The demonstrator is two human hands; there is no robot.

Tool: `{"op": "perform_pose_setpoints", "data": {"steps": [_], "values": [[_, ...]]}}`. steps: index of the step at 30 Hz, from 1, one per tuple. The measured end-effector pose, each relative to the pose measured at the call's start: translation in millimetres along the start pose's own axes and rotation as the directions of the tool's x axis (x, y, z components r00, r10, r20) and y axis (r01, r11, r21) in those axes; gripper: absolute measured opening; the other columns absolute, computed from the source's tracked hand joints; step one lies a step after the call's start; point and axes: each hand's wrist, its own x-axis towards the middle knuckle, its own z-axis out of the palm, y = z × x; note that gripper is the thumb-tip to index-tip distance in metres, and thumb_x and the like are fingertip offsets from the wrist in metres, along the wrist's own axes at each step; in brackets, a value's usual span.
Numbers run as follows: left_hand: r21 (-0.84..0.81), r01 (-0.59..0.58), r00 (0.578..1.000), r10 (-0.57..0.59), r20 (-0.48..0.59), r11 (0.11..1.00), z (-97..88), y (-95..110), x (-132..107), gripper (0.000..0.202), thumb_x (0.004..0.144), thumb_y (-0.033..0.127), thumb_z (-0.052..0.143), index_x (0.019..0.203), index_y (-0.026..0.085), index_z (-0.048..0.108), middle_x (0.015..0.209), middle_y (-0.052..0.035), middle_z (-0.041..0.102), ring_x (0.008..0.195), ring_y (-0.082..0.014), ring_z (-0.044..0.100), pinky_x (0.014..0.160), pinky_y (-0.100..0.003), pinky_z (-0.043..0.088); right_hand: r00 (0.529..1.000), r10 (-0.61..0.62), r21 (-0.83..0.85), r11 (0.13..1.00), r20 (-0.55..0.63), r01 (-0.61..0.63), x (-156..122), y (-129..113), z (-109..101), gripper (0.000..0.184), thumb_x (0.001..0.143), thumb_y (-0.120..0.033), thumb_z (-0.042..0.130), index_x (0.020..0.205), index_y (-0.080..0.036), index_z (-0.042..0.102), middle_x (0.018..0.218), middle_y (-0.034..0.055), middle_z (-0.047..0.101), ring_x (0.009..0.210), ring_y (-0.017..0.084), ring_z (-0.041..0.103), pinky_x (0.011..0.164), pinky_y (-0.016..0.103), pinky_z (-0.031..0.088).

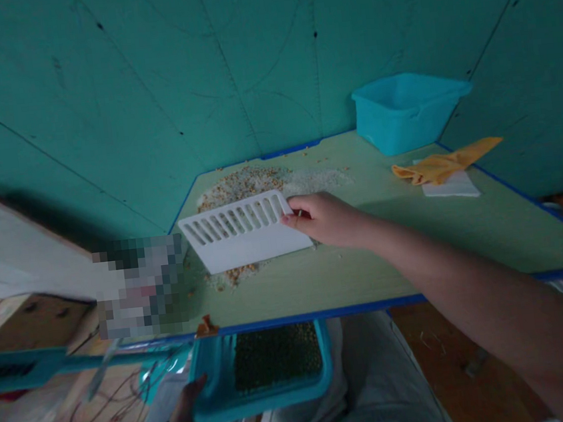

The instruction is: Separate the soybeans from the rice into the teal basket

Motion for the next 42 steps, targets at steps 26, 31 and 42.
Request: {"op": "perform_pose_setpoints", "data": {"steps": [26,31,42], "values": [[-0.012,0.023,0.999,-0.024,-0.025,1.000,5.2,-0.1,-4.1,0.013,0.051,0.020,0.080,0.060,0.020,0.072,0.068,-0.0052,0.079,0.101,-0.0404,0.068,0.087,-0.047,0.055,0.995,0.013,0.184,0.982,0.099,-0.031,-2.9,-3.3,9.8,0.022,0.084,-0.036,0.051,0.071,-0.018,0.052,0.063,-0.0020,0.048,0.057,0.012,0.047,0.052,0.025,0.033],[0.001,-0.006,0.999,0.006,-0.038,1.000,9.8,1.1,-8.4,0.014,0.049,0.012,0.076,0.054,0.023,0.069,0.057,-0.0003,0.074,0.100,-0.0374,0.068,0.089,-0.044,0.054,0.990,-0.004,0.197,0.980,0.143,-0.025,-4.3,-2.8,12.2,0.023,0.085,-0.039,0.050,0.075,-0.018,0.055,0.070,0.0009,0.055,0.065,0.014,0.051,0.057,0.026,0.034],[-0.022,-0.008,0.999,0.007,-0.039,1.000,10.0,-1.2,-7.5,0.023,0.043,0.007,0.077,0.057,0.024,0.071,0.061,0.0032,0.077,0.099,-0.0347,0.070,0.090,-0.039,0.054,0.976,0.016,0.261,0.962,0.217,-0.074,-6.1,-11.2,10.2,0.021,0.083,-0.037,0.052,0.073,-0.018,0.054,0.066,-0.0016,0.050,0.058,0.011,0.046,0.053,0.025,0.035]]}}
